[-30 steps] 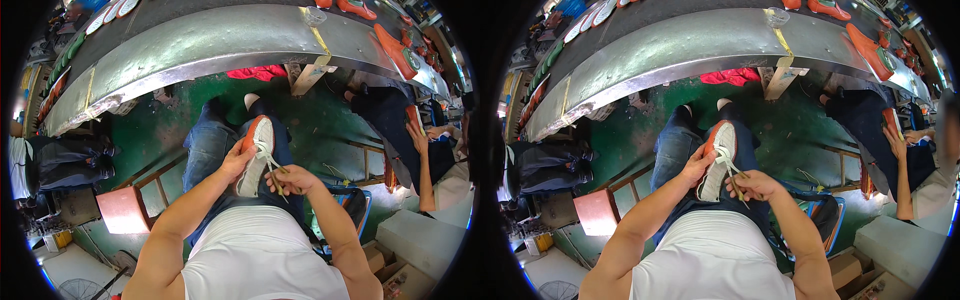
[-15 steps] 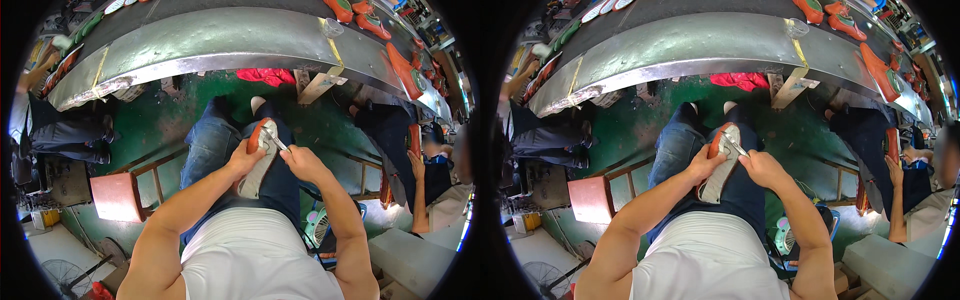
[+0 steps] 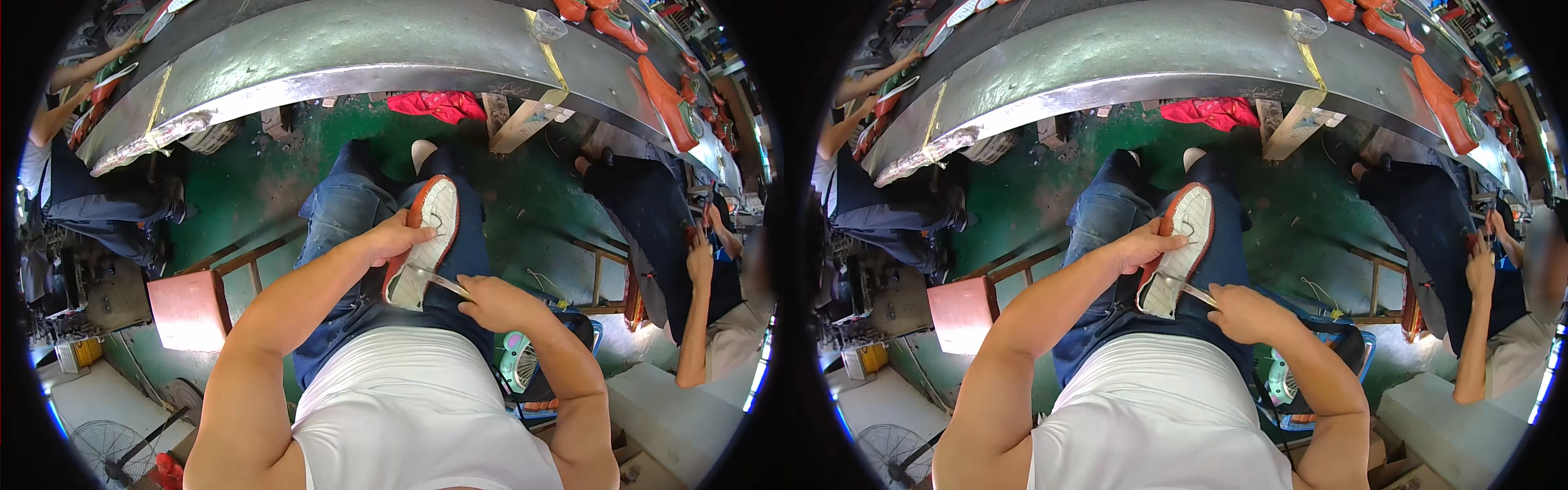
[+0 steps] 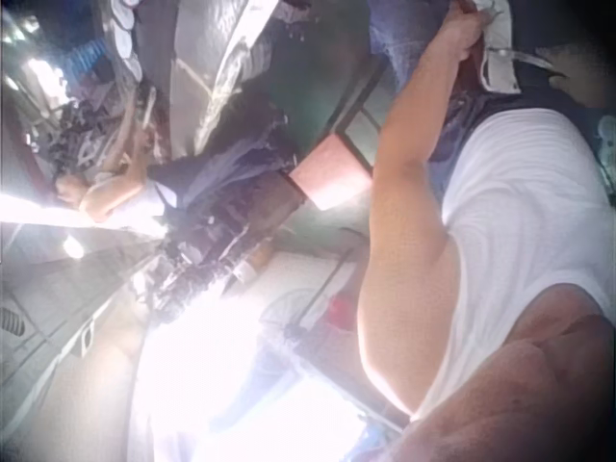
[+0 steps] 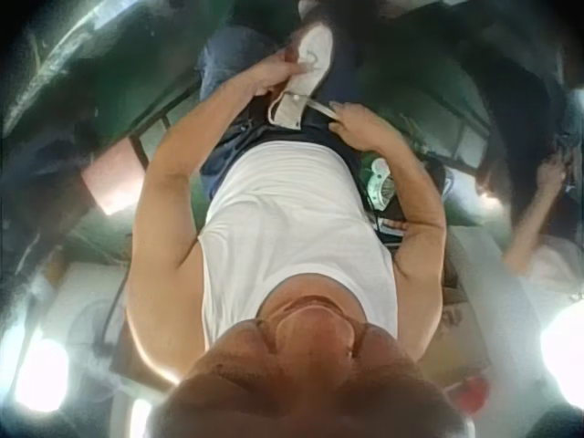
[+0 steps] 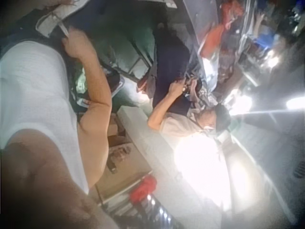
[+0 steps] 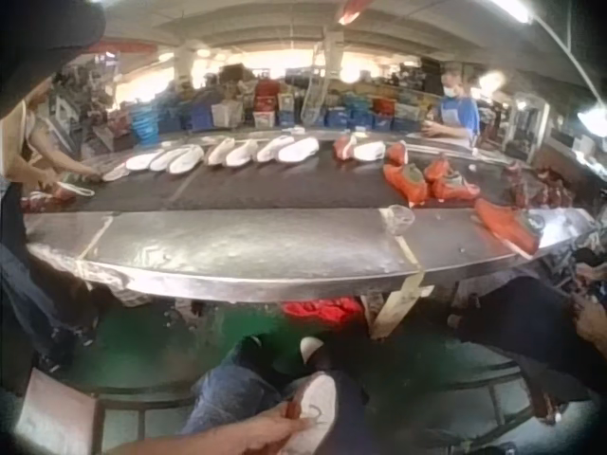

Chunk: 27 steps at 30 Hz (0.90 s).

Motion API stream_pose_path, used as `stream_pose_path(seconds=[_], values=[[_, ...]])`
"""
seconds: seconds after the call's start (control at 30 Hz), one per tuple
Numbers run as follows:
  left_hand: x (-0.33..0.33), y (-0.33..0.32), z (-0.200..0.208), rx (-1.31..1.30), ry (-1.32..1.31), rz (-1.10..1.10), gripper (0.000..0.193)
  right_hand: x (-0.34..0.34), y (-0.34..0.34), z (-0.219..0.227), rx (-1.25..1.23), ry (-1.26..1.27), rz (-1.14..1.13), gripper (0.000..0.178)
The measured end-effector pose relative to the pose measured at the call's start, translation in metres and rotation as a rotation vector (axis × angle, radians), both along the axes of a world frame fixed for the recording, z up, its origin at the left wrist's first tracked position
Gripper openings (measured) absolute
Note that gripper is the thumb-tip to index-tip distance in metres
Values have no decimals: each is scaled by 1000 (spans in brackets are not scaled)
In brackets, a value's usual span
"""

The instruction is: Manually lasting shoes by pulling and securing the upper over the last using pliers and placing them on a factory conveyor.

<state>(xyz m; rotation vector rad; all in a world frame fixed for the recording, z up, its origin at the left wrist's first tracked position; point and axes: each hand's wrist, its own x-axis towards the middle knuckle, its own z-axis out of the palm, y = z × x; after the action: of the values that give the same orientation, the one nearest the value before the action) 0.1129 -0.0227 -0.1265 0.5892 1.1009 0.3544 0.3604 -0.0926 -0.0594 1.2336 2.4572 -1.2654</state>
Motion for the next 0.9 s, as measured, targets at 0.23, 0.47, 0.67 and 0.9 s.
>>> stream_pose_path(seconds=[0.23, 0.47, 0.67, 0.9], values=[[-2, -4, 4, 125, 134, -33, 71, -26, -6, 2, -16, -90, -95, 38], [-1, -7, -1, 91, 89, 3, 68, -22, -7, 11, 6, 25, -66, 25], [-4, -9, -10, 122, 138, -13, 68, -39, -1, 23, -64, -234, 10, 29], [-2, -28, 1, 335, 263, -217, 83, -16, -45, -1, -8, -149, -239, 24]])
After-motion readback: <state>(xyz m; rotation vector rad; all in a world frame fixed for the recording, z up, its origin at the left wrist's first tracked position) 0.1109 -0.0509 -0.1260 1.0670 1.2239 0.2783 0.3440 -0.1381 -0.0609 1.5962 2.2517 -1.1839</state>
